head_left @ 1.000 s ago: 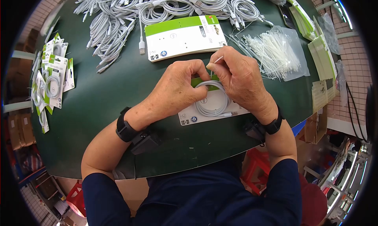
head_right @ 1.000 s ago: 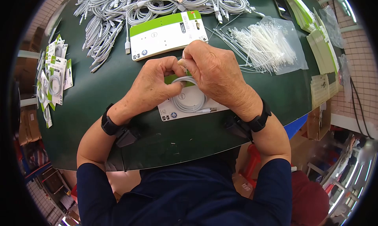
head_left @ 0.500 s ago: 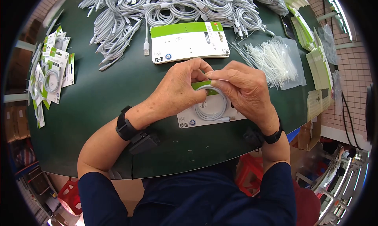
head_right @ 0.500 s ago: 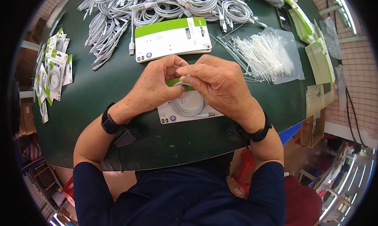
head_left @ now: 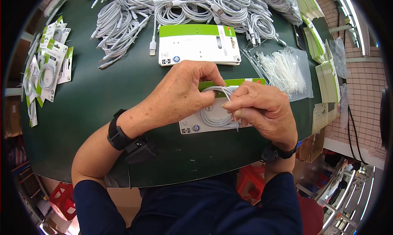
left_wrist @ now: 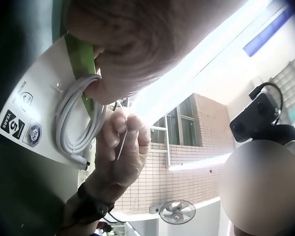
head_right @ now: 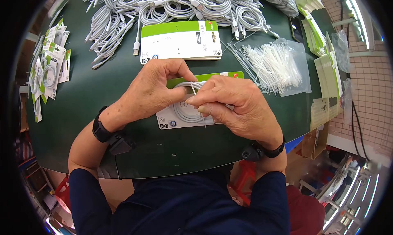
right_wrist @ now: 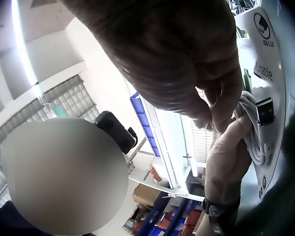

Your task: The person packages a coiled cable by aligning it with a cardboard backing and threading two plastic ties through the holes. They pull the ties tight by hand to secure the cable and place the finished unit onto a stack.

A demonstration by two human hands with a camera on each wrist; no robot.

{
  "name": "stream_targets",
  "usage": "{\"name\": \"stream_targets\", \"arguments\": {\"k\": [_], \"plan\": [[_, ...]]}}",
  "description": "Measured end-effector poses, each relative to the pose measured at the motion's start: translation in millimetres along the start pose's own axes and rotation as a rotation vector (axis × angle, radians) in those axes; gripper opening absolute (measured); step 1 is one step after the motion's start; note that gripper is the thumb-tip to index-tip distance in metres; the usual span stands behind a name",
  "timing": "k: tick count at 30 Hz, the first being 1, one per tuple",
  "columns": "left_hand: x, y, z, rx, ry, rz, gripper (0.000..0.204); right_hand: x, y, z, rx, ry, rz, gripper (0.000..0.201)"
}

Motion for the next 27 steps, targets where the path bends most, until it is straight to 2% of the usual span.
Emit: {"name": "stream_targets", "arguments": {"k": [2,5,8,14,17,20,27], "plan": [[1.9,1.4,-4.9,-0.015,0.004,-0.002,0.02,0.6,-3.7,2.9,-0.039,-0.057,-0.043,0.029],[1.8,1.6,-4.0,-0.008,0.006,-0.012,0.019,1.3,-3.2,3.5,0.063,0.028,-0.118,0.028],[3.3,2.7,-6.3,0.005,-0.005,-0.011,0.02,3.4,-3.6,4.9,0.079,-0.006,-0.184,0.027],[3.5,4.2,-7.5,0.007,-0.01,0.0,0.02,3.1,-5.7,3.5,0.208,0.075,-0.218,0.028],[3.1,3.9,-5.9,0.0,-0.004,0.003,0.02,-3.4,-6.5,6.1,0.368,0.206,-0.155,0.028],[2.5,4.1,-3.3,-0.031,-0.014,-0.016,0.019,-5.3,-10.7,6.6,0.389,0.175,-0.225,0.027],[1.2,4.4,-1.2,-0.077,-0.006,-0.025,0.017,-3.2,-11.3,6.3,0.476,0.231,-0.213,0.027]]}}
Point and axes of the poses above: each hand's wrist, its own x-axis away from the middle knuckle, its own y-axis out of the back of the hand, z = x × y, the point moved 5 cm from there along -x, towards the middle knuckle, and after that the axes turned 14 degrees about y, right-handed, at the moved point
